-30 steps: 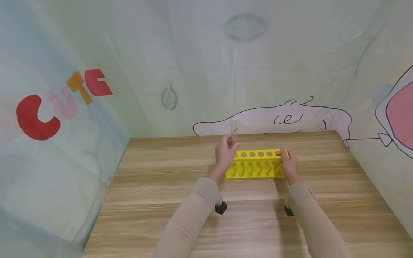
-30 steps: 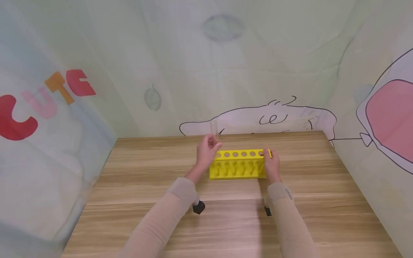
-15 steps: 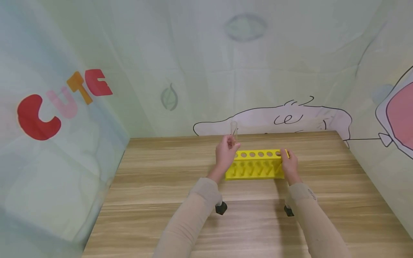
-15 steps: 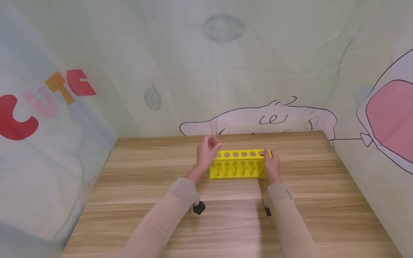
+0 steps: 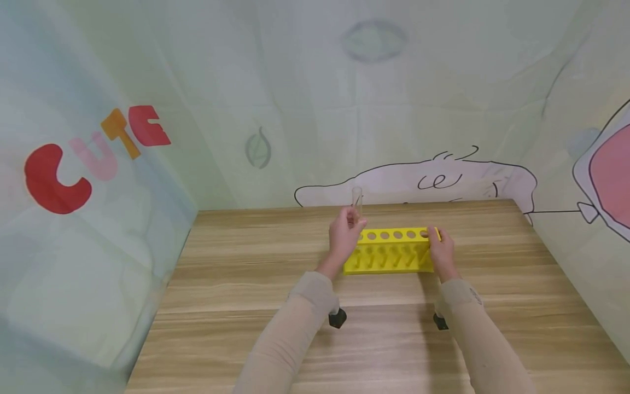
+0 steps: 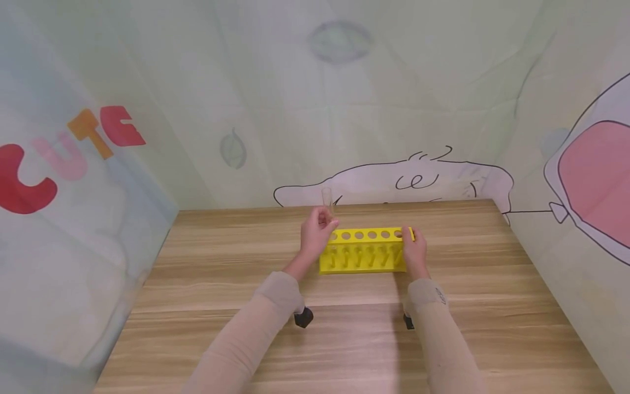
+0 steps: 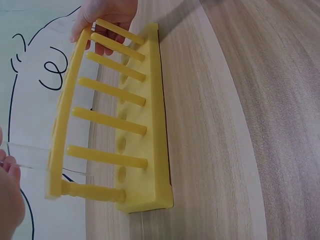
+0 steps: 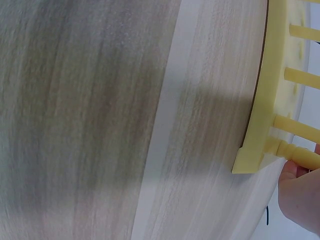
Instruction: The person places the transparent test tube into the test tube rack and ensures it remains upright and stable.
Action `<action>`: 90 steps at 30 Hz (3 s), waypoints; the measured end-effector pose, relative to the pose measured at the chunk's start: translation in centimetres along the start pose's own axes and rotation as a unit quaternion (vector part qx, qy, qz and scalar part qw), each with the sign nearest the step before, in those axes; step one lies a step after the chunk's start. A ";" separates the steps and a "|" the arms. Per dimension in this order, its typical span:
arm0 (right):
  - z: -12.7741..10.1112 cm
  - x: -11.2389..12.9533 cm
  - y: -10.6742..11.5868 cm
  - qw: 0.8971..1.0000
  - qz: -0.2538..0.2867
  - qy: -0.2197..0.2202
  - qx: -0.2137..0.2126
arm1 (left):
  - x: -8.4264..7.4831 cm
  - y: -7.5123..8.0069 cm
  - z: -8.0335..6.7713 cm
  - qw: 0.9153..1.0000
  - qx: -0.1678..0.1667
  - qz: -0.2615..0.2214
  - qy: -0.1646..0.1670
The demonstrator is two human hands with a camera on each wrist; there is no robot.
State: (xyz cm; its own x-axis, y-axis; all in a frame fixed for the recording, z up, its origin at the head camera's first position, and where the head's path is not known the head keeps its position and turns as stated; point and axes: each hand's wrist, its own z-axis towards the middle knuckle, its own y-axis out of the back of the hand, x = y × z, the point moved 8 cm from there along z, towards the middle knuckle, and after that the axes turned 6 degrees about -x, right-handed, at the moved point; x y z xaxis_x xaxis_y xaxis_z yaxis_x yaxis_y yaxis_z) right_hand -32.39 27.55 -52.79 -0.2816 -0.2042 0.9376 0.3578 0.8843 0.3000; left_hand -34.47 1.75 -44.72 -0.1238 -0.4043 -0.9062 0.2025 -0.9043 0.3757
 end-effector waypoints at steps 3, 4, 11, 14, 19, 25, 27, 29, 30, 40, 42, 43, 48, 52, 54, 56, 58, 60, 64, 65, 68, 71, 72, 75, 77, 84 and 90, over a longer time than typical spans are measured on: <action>-0.1 0.0 0.0 1.000 0.002 -0.002 0.003 | 0.1 -0.1 0.0 1.000 0.002 0.004 0.005; -0.1 0.0 0.0 1.000 0.001 -0.003 0.004 | 0.2 -0.1 0.0 1.000 0.003 0.006 0.006; -0.3 0.2 -0.1 1.000 0.004 -0.002 0.007 | 0.4 -0.1 -0.1 1.000 0.004 0.004 0.010; -0.3 0.3 -0.1 1.000 0.007 0.000 0.006 | 0.5 -0.2 -0.1 1.000 0.005 -0.001 0.016; -0.3 0.3 -0.1 1.000 0.004 -0.001 0.006 | 0.7 -0.3 -0.1 1.000 0.007 -0.004 0.023; -0.3 0.3 0.0 1.000 0.001 0.001 0.006 | 0.7 -0.3 -0.2 1.000 0.003 0.003 0.018; -0.3 0.3 0.0 1.000 -0.001 0.000 0.008 | 0.7 -0.3 -0.2 1.000 0.002 0.003 0.016; -0.3 0.3 0.0 1.000 -0.003 -0.002 0.010 | 0.7 -0.3 -0.3 1.000 0.001 0.003 0.015; -0.3 0.2 0.0 1.000 -0.003 -0.005 0.010 | 0.7 -0.3 -0.3 1.000 0.001 0.003 0.015; -0.3 0.2 -0.1 1.000 -0.004 -0.006 0.003 | 1.0 -0.4 -0.4 1.000 0.013 0.001 0.018; -0.3 0.2 -0.1 1.000 -0.002 -0.007 0.001 | 1.1 -0.4 -0.4 1.000 0.014 0.002 0.020; -0.2 0.2 0.0 1.000 -0.001 -0.005 -0.001 | 1.1 -0.4 -0.4 1.000 0.014 0.004 0.020; -0.2 0.2 0.0 1.000 0.001 -0.003 -0.002 | 1.2 -0.4 -0.4 1.000 0.014 0.012 0.017; -0.2 0.2 -0.1 1.000 0.000 -0.004 0.002 | 1.2 -0.5 -0.4 1.000 0.018 0.013 0.017; -0.3 0.2 -0.1 1.000 -0.001 -0.005 0.003 | 1.2 -0.5 -0.4 1.000 0.020 0.014 0.019; -0.3 0.3 -0.1 1.000 -0.002 -0.005 0.004 | 1.2 -0.5 -0.4 0.999 0.021 0.016 0.021; -0.2 0.3 -0.1 1.000 -0.003 -0.006 0.003 | 1.2 -0.5 -0.4 0.999 0.022 0.017 0.023; -0.2 0.3 -0.1 1.000 -0.005 -0.007 0.004 | 1.2 -0.5 -0.4 0.999 0.024 0.017 0.024; -0.2 0.3 0.0 1.000 -0.005 -0.007 0.004 | 1.2 -0.6 -0.5 0.999 0.025 0.017 0.024; -0.2 0.3 -0.1 1.000 -0.005 -0.006 0.005 | 1.3 -0.6 -0.5 0.999 0.026 0.016 0.024; -0.2 0.3 -0.1 1.000 -0.008 -0.002 0.006 | 1.3 -0.6 -0.4 0.999 0.027 0.019 0.023; -0.3 0.4 -0.1 1.000 -0.009 0.002 0.007 | 1.5 -0.7 -0.4 0.999 0.027 0.016 0.023; -0.3 0.4 -0.1 1.000 -0.009 0.004 0.007 | 1.5 -0.7 -0.4 0.999 0.028 0.016 0.023; -0.4 0.4 -0.1 1.000 -0.008 0.007 0.008 | 1.7 -0.8 -0.4 0.999 0.030 0.012 0.024; -0.4 0.4 -0.1 1.000 -0.009 0.007 0.008 | 1.7 -0.8 -0.4 0.999 0.030 0.011 0.024; -0.4 0.3 -0.1 1.000 -0.014 -0.007 0.011 | 1.6 -0.8 -0.5 0.999 0.028 0.018 0.017; -0.3 0.3 -0.1 1.000 -0.009 -0.008 0.008 | 1.8 -1.0 -0.5 0.999 0.032 0.027 0.021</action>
State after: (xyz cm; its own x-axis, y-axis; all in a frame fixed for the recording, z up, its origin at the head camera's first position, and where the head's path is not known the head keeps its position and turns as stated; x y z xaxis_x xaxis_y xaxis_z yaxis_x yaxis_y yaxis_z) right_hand -32.19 27.27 -52.52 -0.3031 -0.2139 0.9286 0.3377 0.8872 0.3146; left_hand -34.43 1.97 -46.84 -0.0737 -0.4478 -0.8911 0.1442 -0.8889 0.4348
